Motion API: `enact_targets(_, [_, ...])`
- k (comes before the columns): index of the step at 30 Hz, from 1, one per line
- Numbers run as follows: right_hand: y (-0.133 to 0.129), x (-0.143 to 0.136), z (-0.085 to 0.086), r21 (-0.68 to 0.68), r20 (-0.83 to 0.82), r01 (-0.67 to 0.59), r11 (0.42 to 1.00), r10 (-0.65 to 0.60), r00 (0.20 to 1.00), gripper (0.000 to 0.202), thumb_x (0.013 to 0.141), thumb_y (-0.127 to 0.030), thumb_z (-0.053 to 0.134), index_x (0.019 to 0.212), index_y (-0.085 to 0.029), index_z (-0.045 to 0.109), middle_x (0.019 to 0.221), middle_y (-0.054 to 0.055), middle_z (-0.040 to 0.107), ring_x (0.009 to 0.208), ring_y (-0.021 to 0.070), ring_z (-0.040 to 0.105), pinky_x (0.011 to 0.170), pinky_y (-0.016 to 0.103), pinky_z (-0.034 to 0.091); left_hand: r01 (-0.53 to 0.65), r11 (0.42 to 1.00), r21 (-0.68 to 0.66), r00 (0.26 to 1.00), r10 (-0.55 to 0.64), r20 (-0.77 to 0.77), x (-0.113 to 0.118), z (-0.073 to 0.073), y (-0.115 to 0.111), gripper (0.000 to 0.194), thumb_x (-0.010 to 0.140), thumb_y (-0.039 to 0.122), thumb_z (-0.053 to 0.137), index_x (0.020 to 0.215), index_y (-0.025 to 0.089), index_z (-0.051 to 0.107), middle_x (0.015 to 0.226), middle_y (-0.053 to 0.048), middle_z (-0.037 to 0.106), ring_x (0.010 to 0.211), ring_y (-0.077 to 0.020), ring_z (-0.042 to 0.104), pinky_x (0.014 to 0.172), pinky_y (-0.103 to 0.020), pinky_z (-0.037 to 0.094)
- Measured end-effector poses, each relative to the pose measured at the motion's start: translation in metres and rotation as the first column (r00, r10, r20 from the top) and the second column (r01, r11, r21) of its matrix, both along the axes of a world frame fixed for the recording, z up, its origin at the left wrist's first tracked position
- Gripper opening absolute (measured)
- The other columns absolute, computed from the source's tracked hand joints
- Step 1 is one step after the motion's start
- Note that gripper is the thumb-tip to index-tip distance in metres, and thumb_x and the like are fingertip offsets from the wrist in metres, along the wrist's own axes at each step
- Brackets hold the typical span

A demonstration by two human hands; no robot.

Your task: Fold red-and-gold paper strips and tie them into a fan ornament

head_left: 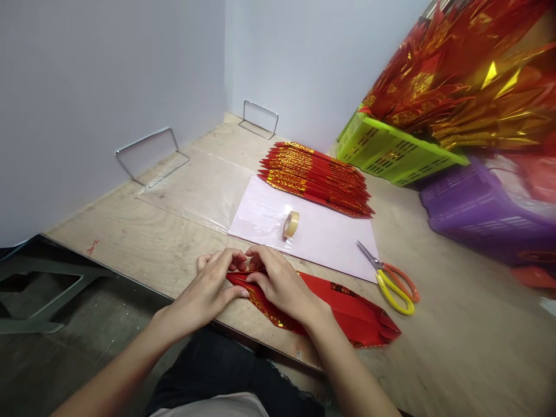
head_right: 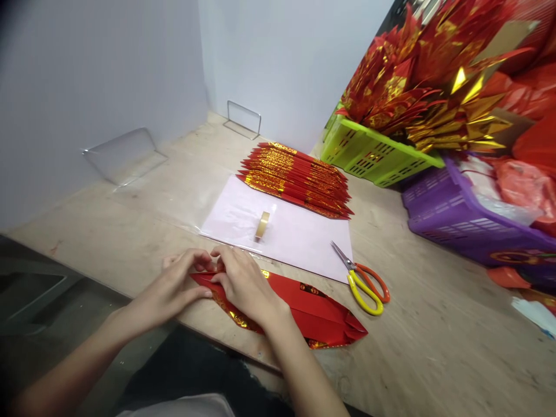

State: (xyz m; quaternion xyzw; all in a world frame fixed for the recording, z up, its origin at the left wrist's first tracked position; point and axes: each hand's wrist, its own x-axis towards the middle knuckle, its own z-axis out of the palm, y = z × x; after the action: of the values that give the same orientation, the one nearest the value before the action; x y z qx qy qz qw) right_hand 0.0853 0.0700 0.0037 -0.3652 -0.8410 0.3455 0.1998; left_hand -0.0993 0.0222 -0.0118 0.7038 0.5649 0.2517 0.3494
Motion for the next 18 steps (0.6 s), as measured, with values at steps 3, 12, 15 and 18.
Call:
enact_targets(3, [0.001, -0.001, -0.004, 0.04, -0.019, -0.004, 0.999, 0.005, 1.0, 0.025, 0.088, -0.007, 0.049, 0.108, -0.022, 0.048, 0.097, 0.004, 0.062, 0.091, 0.0186, 0.057, 0.081, 0.033, 0.047, -0.019, 1.0, 0.024, 1.0, 0.019, -0.004, 0.0, -0.005, 0.0, 0.034, 0.086, 0.032, 0.062, 0.114, 0.027, 0.044, 0.108, -0.004, 0.061, 0.101, -0.0248, 0.055, 0.093, -0.044, 0.033])
enact_targets(12, [-0.002, -0.005, -0.022, 0.396, -0.029, -0.044, 0.917, 0.061, 0.998, 0.024, 0.093, -0.01, 0.039, 0.115, -0.019, 0.044, 0.089, 0.006, 0.062, 0.079, 0.0199, 0.054, 0.073, 0.033, 0.045, -0.106, 0.994, 0.021, 0.994, 0.105, 0.043, 0.001, -0.009, 0.0, 0.034, 0.081, 0.031, 0.065, 0.106, 0.026, 0.042, 0.102, -0.003, 0.061, 0.099, -0.0241, 0.056, 0.091, -0.044, 0.038])
enact_targets(15, [-0.002, -0.001, -0.019, 0.359, -0.018, -0.043, 0.932, 0.054, 0.998, 0.028, 0.092, -0.009, 0.04, 0.117, -0.019, 0.044, 0.088, 0.006, 0.062, 0.078, 0.0201, 0.055, 0.073, 0.033, 0.046, -0.116, 0.993, 0.028, 0.993, 0.115, 0.029, 0.003, -0.008, 0.0, 0.029, 0.082, 0.032, 0.063, 0.102, 0.026, 0.043, 0.1, -0.003, 0.063, 0.099, -0.0243, 0.058, 0.092, -0.045, 0.036])
enact_targets(18, [-0.007, 0.008, -0.012, 0.329, -0.009, -0.045, 0.943, 0.05, 0.999, 0.033, 0.092, -0.011, 0.046, 0.123, -0.019, 0.043, 0.092, 0.007, 0.065, 0.084, 0.0217, 0.058, 0.076, 0.035, 0.048, -0.119, 0.993, -0.004, 0.991, 0.119, 0.056, 0.005, -0.008, 0.001, 0.028, 0.081, 0.03, 0.064, 0.101, 0.025, 0.044, 0.097, -0.002, 0.065, 0.095, -0.0238, 0.06, 0.092, -0.046, 0.036])
